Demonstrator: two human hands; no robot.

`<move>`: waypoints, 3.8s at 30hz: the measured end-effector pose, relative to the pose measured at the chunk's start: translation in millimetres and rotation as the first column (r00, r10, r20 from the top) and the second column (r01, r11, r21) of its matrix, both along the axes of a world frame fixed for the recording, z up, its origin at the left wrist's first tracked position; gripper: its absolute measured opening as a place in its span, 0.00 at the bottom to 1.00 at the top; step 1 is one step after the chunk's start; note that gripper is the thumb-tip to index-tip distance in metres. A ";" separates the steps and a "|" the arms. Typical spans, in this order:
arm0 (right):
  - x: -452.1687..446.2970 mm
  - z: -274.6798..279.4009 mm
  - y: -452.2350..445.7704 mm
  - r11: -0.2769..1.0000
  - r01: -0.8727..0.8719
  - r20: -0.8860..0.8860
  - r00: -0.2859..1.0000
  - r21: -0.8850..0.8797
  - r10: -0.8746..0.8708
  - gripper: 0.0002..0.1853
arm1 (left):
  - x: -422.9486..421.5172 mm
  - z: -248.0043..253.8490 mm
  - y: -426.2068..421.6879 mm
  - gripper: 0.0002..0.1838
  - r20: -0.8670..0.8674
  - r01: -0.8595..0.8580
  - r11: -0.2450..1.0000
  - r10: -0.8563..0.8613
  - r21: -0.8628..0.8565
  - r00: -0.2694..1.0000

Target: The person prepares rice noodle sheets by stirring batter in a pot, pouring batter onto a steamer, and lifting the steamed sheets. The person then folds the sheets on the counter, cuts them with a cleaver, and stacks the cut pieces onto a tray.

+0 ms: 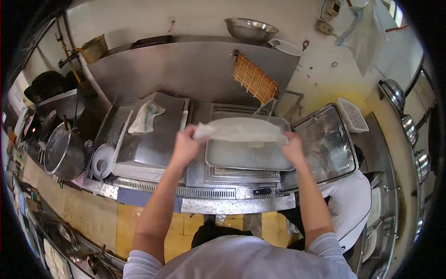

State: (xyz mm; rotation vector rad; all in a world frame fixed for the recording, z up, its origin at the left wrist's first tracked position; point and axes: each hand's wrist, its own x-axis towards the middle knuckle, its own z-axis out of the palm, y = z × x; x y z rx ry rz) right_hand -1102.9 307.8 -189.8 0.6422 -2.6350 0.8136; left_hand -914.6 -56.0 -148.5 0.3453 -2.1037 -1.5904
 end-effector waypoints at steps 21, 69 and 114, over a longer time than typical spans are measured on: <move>-50.7 79.1 -108.2 0.931 0.104 -0.321 0.920 -0.350 -0.223 0.20 | -81.2 -204.7 30.7 0.13 0.334 0.376 0.665 -0.196 -0.645 0.922; -156.3 108.7 -56.9 0.945 -0.111 0.142 0.977 -0.309 0.161 0.11 | -121.6 -201.7 93.0 0.08 0.238 0.220 0.789 -0.097 -0.573 0.966; -71.0 -55.6 -85.2 0.919 -0.235 0.490 0.789 -0.316 0.370 0.15 | -149.0 50.2 17.7 0.18 -0.361 -0.305 0.835 0.139 -0.459 0.922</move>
